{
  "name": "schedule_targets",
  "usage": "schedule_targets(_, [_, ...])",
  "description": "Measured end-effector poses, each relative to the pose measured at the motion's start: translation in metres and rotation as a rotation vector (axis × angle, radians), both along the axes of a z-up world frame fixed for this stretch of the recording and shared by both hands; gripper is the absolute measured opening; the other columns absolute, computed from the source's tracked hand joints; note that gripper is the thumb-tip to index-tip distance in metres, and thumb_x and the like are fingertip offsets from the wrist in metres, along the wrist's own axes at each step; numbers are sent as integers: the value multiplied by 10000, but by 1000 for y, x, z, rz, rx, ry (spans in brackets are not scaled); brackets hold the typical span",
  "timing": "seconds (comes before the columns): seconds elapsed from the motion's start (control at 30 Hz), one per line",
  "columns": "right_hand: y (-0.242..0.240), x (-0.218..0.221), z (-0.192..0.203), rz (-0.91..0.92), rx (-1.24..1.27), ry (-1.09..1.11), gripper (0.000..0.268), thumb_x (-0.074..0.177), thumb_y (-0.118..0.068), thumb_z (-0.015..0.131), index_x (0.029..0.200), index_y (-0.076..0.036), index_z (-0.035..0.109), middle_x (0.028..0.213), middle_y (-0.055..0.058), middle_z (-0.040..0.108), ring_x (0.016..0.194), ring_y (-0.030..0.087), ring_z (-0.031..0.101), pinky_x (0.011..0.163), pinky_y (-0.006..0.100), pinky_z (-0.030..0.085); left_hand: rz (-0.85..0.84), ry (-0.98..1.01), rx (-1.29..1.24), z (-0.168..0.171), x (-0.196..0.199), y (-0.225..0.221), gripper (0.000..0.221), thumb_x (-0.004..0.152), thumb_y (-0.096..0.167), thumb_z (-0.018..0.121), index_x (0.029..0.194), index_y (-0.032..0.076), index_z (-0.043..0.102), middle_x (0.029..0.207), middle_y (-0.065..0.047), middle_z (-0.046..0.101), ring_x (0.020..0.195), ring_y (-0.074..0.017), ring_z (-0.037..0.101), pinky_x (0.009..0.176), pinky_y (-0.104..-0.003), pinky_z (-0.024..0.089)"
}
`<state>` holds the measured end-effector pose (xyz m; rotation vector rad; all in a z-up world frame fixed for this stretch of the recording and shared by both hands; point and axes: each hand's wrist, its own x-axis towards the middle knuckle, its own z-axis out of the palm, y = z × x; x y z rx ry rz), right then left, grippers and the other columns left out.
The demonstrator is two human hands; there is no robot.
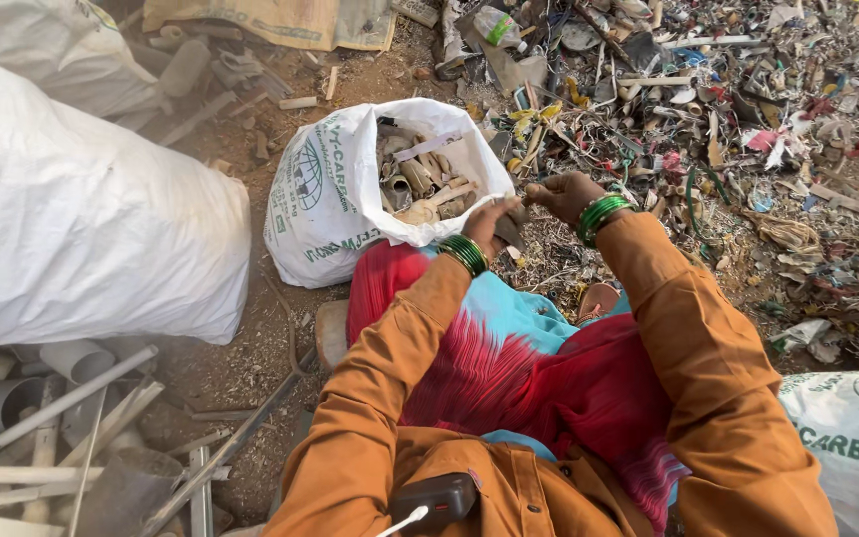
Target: The person sits on the ground and sorts through a pile of waste, picking up wire, scrap metal, and plastic pieces by hand and placing them into a white bag.
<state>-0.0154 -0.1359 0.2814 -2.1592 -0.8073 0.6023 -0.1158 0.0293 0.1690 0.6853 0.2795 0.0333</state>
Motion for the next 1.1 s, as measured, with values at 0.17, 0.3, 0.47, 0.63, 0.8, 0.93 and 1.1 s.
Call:
schedule_targets(0.17, [50,21,0,-354,-23,75,425,1037,-476,619,1117,-82,759,886,75,743,731,165,670,663,391,568,330,62,349,39,31,119,231,886,158,722,1053,36,619,877,-116,701,669,-212,671,542,-357,564])
schedule_targets(0.3, [105,23,-24,-115,529,321,600,1071,-364,650,1590,-189,405,1273,243,586,1023,265,494,830,446,466,358,64,715,46,27,178,484,838,203,749,1234,-41,613,1086,-155,706,868,-243,674,667,-339,544])
schedule_targets(0.47, [120,32,-38,-165,131,-122,558,991,-438,628,1445,-124,549,1412,154,629,1236,300,642,1040,429,490,262,185,1011,30,14,174,767,733,321,788,1387,-13,567,1256,-188,693,1143,-259,665,962,-332,511])
schedule_targets(0.63, [90,21,-34,177,-413,-204,613,928,-427,699,1465,-182,533,1336,140,681,1220,319,660,1035,452,540,-9,178,1179,18,4,110,469,842,334,754,1252,111,705,1127,-100,773,983,-191,753,850,-308,607])
schedule_targets(0.8, [47,20,-15,329,-635,-414,675,891,-452,716,1495,-230,514,1426,134,633,1318,344,601,1104,486,497,-389,-120,1242,-3,-9,53,491,868,384,742,1275,113,689,1166,-81,758,998,-172,739,899,-322,582])
schedule_targets(0.93, [16,19,4,208,-736,-414,752,906,-591,673,1542,-257,449,1441,170,608,1328,369,585,1098,532,479,-461,-183,1392,-10,-24,31,465,878,398,763,1246,116,733,1155,-81,781,1010,-160,730,908,-323,565])
schedule_targets(1.1, [1,15,21,227,-687,-423,781,893,-571,677,1569,-278,421,1406,172,650,1316,362,614,1113,503,494,-456,-94,1228,3,-44,50,470,895,368,728,1288,113,687,1116,-85,773,891,-165,736,829,-335,604])
